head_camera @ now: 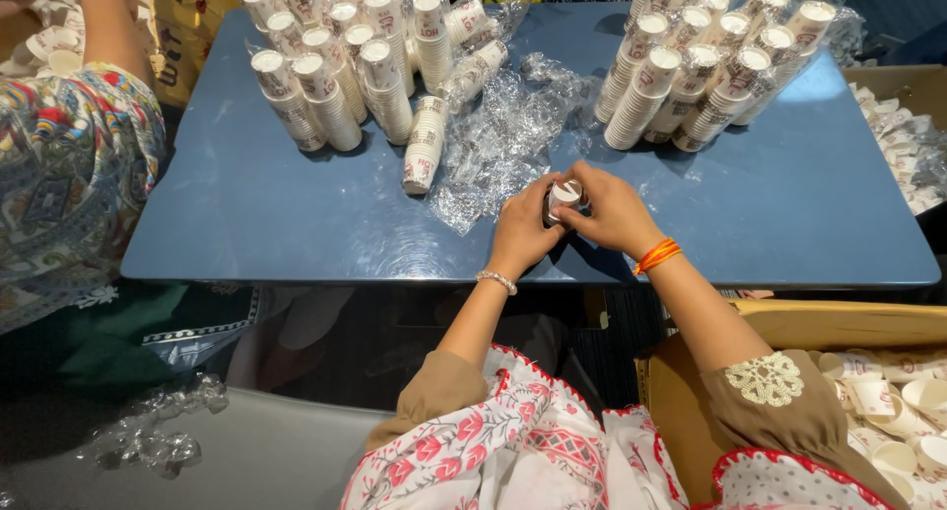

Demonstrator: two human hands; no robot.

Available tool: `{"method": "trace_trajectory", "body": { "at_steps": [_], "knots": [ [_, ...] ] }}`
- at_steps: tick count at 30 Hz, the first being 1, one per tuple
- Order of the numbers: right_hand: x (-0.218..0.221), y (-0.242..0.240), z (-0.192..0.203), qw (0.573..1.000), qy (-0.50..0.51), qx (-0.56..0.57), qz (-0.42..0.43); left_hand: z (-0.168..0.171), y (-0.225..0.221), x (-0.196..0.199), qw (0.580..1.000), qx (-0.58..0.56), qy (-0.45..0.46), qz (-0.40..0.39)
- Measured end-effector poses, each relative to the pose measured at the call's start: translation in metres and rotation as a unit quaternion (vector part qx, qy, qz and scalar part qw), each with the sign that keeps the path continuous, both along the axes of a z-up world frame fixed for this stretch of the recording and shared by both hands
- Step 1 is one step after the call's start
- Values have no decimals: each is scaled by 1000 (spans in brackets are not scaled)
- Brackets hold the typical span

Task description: The person sorts and stacks paper cups at a table, taking them from a large cardboard box and placing them into plastic sleeves or arranging them in stacks on the table surface.

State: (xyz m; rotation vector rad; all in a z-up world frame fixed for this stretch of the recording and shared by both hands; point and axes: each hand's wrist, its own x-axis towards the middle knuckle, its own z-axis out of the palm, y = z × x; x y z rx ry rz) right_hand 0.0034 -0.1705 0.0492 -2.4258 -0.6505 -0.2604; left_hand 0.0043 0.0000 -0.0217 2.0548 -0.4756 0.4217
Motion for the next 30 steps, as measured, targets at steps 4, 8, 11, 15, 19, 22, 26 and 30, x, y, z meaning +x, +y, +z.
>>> {"method": "trace_trajectory", "body": {
  "at_steps": [4, 8, 11, 15, 19, 22, 26, 30],
  "knots": [
    [-13, -7, 23, 999, -33, 5, 36, 13, 2, -2, 1000, 6, 28, -3],
    [-69, -45, 60, 996, -75, -2, -49, 27, 4, -16, 1000, -3, -7, -3],
    [-128, -102, 75, 984, -92, -85, -129, 41, -9, -28, 994, 5, -106, 15],
    [-211, -215, 51, 939, -3, -155, -307, 81, -62, -62, 982, -31, -184, -20],
    [-266, -324, -10, 880, 109, -182, -425, 97, -147, -100, 969, -78, -162, -169],
    [-293, -384, -66, 870, 174, -195, -418, 87, -209, -132, 944, -84, -156, -279],
    [-275, -377, -98, 890, 204, -222, -342, 58, -244, -150, 927, -23, -102, -361],
    [-235, -299, -77, 787, 338, -365, -365, 62, -236, -141, 927, 44, 20, -371]
  ]
}}
